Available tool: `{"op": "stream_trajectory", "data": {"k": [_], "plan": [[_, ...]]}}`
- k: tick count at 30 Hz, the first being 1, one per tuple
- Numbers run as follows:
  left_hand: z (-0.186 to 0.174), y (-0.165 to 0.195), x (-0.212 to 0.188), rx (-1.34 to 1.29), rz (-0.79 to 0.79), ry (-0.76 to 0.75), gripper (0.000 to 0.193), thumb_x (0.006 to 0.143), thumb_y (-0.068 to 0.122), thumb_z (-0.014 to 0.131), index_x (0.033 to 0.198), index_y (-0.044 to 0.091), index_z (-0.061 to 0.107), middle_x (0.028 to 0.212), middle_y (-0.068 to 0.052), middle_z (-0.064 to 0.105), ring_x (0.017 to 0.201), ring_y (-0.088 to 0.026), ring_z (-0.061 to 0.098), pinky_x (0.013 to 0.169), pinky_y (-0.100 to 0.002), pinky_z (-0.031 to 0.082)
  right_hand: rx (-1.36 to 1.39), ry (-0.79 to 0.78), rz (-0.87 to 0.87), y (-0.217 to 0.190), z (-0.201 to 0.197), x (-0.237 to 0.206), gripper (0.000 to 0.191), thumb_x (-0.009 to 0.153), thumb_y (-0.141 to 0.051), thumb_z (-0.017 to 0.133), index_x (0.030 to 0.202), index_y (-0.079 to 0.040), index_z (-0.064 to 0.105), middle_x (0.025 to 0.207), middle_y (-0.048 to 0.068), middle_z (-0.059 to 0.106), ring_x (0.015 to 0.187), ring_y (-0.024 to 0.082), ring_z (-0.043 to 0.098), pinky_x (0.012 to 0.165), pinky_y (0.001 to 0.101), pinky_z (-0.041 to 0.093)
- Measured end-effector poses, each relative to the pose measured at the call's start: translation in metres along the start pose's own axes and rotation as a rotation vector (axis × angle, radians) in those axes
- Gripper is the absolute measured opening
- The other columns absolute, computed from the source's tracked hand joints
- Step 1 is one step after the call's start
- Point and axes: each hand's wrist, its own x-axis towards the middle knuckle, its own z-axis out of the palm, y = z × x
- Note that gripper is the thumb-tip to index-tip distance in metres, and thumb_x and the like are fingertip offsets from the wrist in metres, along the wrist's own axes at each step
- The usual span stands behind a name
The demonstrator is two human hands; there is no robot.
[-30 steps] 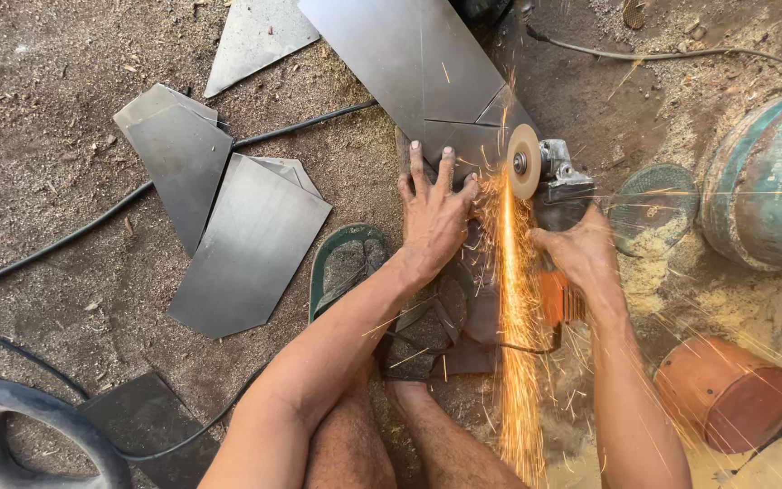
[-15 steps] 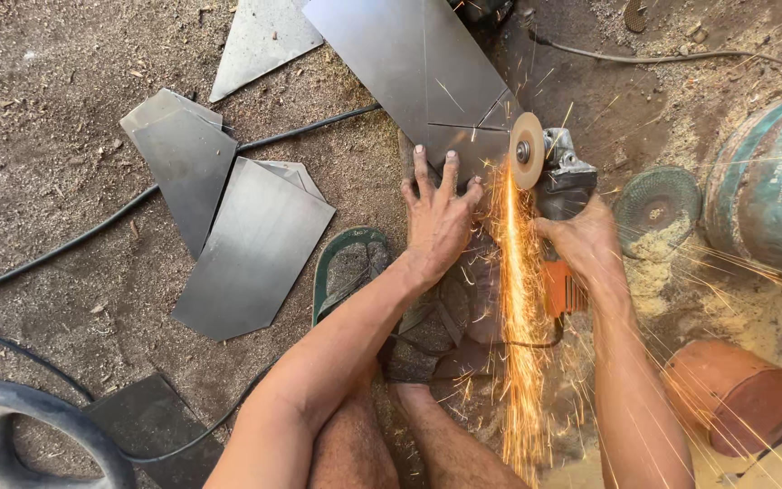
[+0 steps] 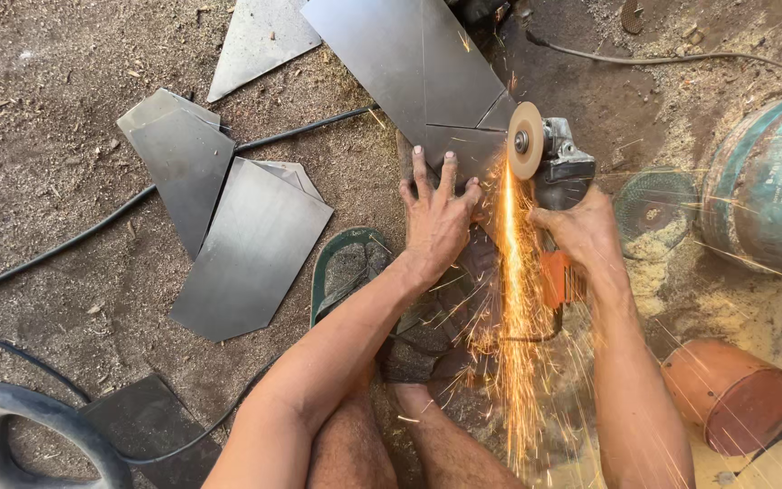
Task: The person uses an angle grinder to cut a rectangular metal sheet into smaller pieces, creating sparks. They briefly stop to change the grinding disc before resuming the cuts.
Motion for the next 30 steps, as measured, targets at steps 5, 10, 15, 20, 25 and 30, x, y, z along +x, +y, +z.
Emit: {"op": "stream_trajectory", "data": {"k": [5,10,15,20,25,30], "plan": [[-0.002,0.001,0.002,0.042,-0.021,-0.052,0.041,0.091,0.001,0.057,0.128,0.018,0.060,0.162,-0.026,0.020,0.145,-0.062,-0.005,0.108,-0.086,0.015,0.153,-0.021,0.035,0.005,0.004,0.007,0.038,0.077,-0.007,0.083,0.110,-0.006,0.064,0.094,0.008,0.075,0.077,0.017,0.072,0.067,0.0337,0.061],[-0.010,0.001,0.000,0.038,-0.013,-0.015,0.041,0.090,0.007,0.061,0.130,0.018,0.060,0.160,-0.026,0.025,0.146,-0.062,-0.001,0.106,-0.086,0.020,0.179,0.020,-0.163,0.013,0.008,0.020,0.043,0.074,-0.001,0.087,0.110,-0.002,0.062,0.097,0.009,0.074,0.082,0.017,0.069,0.071,0.0300,0.057],[-0.014,0.003,-0.002,0.026,-0.008,-0.003,0.044,0.088,0.011,0.065,0.131,0.018,0.060,0.159,-0.025,0.027,0.147,-0.061,0.002,0.104,-0.086,0.022,0.239,-0.050,-0.018,0.012,0.007,0.016,0.040,0.076,-0.001,0.081,0.110,-0.001,0.062,0.095,0.013,0.074,0.074,0.020,0.069,0.060,0.0365,0.055],[-0.012,0.003,-0.002,0.041,0.000,0.004,0.044,0.088,0.011,0.066,0.131,0.017,0.060,0.158,-0.026,0.026,0.145,-0.061,0.002,0.103,-0.087,0.021,0.100,-0.014,-0.007,0.008,0.005,-0.002,0.039,0.077,-0.003,0.081,0.110,-0.001,0.061,0.094,0.012,0.072,0.077,0.021,0.070,0.068,0.0351,0.059],[-0.007,0.001,-0.002,0.059,0.004,0.017,0.044,0.089,0.006,0.063,0.130,0.020,0.062,0.160,-0.024,0.027,0.147,-0.060,0.002,0.106,-0.086,0.021,0.041,-0.043,0.015,0.020,0.004,-0.028,0.039,0.077,-0.005,0.080,0.111,-0.005,0.061,0.099,0.009,0.068,0.081,0.021,0.067,0.072,0.0355,0.060],[-0.002,-0.001,-0.001,0.067,-0.006,0.007,0.042,0.089,0.007,0.062,0.129,0.019,0.062,0.160,-0.026,0.026,0.145,-0.061,0.002,0.106,-0.086,0.020,0.068,-0.033,0.101,0.046,0.016,-0.051,0.044,0.074,-0.004,0.081,0.113,-0.007,0.060,0.101,0.008,0.071,0.084,0.019,0.070,0.076,0.0362,0.063]]}}
